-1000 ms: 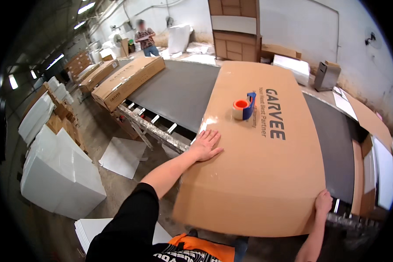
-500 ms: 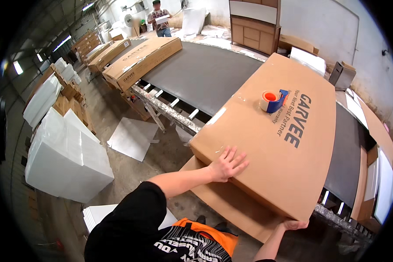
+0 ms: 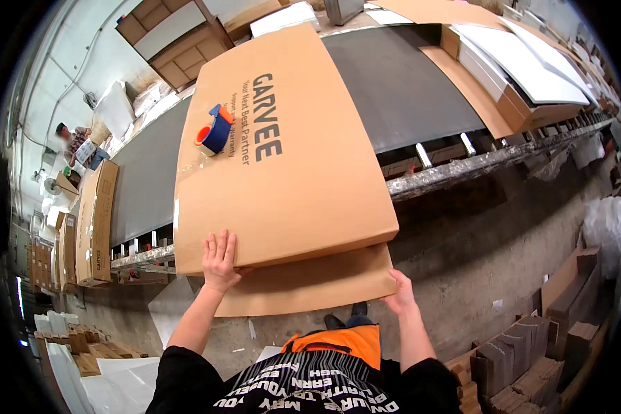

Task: The person folds cardboard around a white panel, applies tape from a dispenser to the seams, and places another white panel on top of the assembly.

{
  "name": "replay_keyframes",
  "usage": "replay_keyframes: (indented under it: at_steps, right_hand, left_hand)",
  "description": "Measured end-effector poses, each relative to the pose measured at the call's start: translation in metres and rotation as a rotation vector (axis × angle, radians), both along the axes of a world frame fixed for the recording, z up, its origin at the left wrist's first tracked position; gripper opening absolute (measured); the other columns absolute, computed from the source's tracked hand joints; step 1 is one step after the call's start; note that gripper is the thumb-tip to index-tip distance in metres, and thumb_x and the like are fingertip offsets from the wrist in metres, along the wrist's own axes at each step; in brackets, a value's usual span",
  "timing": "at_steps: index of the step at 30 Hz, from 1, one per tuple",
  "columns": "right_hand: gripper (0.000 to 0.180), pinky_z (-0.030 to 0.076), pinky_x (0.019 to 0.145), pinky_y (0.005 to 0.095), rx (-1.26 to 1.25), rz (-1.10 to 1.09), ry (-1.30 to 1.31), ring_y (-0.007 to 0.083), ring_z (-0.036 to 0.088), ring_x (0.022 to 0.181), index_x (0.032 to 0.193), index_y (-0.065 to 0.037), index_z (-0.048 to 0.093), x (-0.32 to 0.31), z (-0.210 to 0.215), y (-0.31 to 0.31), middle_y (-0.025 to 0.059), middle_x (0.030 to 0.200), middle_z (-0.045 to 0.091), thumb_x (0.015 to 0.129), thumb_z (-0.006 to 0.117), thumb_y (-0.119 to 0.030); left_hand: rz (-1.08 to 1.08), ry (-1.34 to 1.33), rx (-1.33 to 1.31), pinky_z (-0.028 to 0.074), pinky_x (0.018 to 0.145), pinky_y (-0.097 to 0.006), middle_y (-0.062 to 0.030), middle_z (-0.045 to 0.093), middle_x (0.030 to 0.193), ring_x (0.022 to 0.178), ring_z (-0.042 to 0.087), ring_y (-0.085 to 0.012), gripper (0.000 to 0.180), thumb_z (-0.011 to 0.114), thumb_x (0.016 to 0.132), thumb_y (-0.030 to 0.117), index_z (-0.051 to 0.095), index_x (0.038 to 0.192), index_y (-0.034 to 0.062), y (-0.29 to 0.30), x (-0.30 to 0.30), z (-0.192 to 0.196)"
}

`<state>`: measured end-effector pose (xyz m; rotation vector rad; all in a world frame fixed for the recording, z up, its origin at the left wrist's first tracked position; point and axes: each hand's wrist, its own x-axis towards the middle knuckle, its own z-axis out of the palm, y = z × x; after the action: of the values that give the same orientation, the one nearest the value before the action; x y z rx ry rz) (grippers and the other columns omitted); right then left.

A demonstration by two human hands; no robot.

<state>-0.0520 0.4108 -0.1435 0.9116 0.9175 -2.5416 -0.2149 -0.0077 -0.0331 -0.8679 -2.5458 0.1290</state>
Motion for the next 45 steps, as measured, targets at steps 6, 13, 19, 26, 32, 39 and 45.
replay_keyframes:
  at_steps: [6, 13, 19, 26, 32, 39, 45]
  right_hand:
    - [0.057, 0.045, 0.095, 0.0482, -0.201, -0.467, -0.059, 0.0314, 0.054, 0.112, 0.123, 0.001, 0.050, -0.119, 0.152, -0.036, 0.0174, 0.121, 0.056, 0.081, 0.057, -0.037]
    - [0.052, 0.039, 0.102, 0.0423, 0.813, -0.487, 0.238, 0.0341, 0.048, 0.121, 0.131, 0.002, 0.044, -0.066, 0.041, -0.037, 0.0216, 0.134, 0.047, 0.086, 0.058, -0.020]
    - [0.050, 0.037, 0.104, 0.0464, 1.644, -0.655, 0.588, 0.0435, 0.047, 0.122, 0.125, 0.010, 0.049, -0.127, 0.079, -0.042, 0.0295, 0.133, 0.047, 0.085, 0.054, -0.021]
    - [0.043, 0.053, 0.087, 0.0439, 1.769, -0.588, 0.999, 0.0436, 0.065, 0.098, 0.112, 0.011, 0.060, -0.158, 0.032, 0.025, 0.0323, 0.109, 0.063, 0.080, 0.052, -0.016]
    - [0.035, 0.051, 0.080, 0.0416, 1.986, -0.355, 0.708, 0.0370, 0.063, 0.089, 0.109, -0.001, 0.065, -0.220, 0.033, 0.069, 0.0202, 0.097, 0.065, 0.078, 0.055, -0.014]
    - [0.034, 0.051, 0.087, 0.0429, 2.100, -0.202, 1.053, 0.0353, 0.059, 0.102, 0.103, -0.003, 0.065, -0.273, 0.188, -0.065, 0.0157, 0.111, 0.064, 0.070, 0.066, -0.007]
    - [0.071, 0.039, 0.107, 0.0440, 2.117, 0.325, 1.260, 0.0367, 0.039, 0.132, 0.136, -0.005, 0.044, -0.401, 0.182, -0.233, 0.0148, 0.140, 0.046, 0.071, 0.071, -0.018]
  left_hand:
    - [0.068, -0.197, 0.115, 0.030, 0.106, -0.063, -0.0185, 0.043, 0.145, 0.128, 0.039, -0.0529, 0.100, 0.084, 0.057, 0.051, 0.047, 0.138, 0.0052, 0.001, -0.027, 0.017]
    - [-0.234, -0.291, -0.170, 0.029, 0.108, -0.061, -0.0251, 0.032, 0.149, 0.131, 0.032, -0.0545, 0.103, 0.080, 0.062, 0.052, 0.036, 0.146, 0.0103, 0.076, -0.031, 0.030]
    - [-0.235, -0.165, -0.104, 0.039, 0.103, -0.057, -0.0183, 0.042, 0.145, 0.126, 0.044, -0.0490, 0.092, 0.081, 0.058, 0.049, 0.049, 0.139, 0.0185, 0.058, -0.022, 0.010]
    - [-0.335, -0.246, -0.092, 0.041, 0.099, -0.060, -0.0185, 0.042, 0.145, 0.122, 0.047, -0.0522, 0.078, 0.075, 0.067, 0.055, 0.045, 0.138, 0.0447, 0.145, -0.039, 0.024]
    - [-0.290, -0.229, -0.016, 0.037, 0.100, -0.065, -0.0193, 0.039, 0.147, 0.120, 0.047, -0.0542, 0.081, 0.072, 0.072, 0.056, 0.035, 0.143, 0.0467, 0.192, -0.083, -0.007]
    - [-0.336, -0.373, 0.111, 0.024, 0.109, -0.064, -0.0172, 0.041, 0.144, 0.130, 0.038, -0.0484, 0.072, 0.067, 0.075, 0.056, 0.041, 0.140, 0.0400, 0.226, -0.100, -0.038]
    - [-0.363, -0.531, 0.213, 0.024, 0.110, -0.061, -0.0179, 0.041, 0.143, 0.131, 0.038, -0.0429, 0.067, 0.066, 0.078, 0.048, 0.044, 0.138, 0.0278, 0.225, -0.095, -0.024]
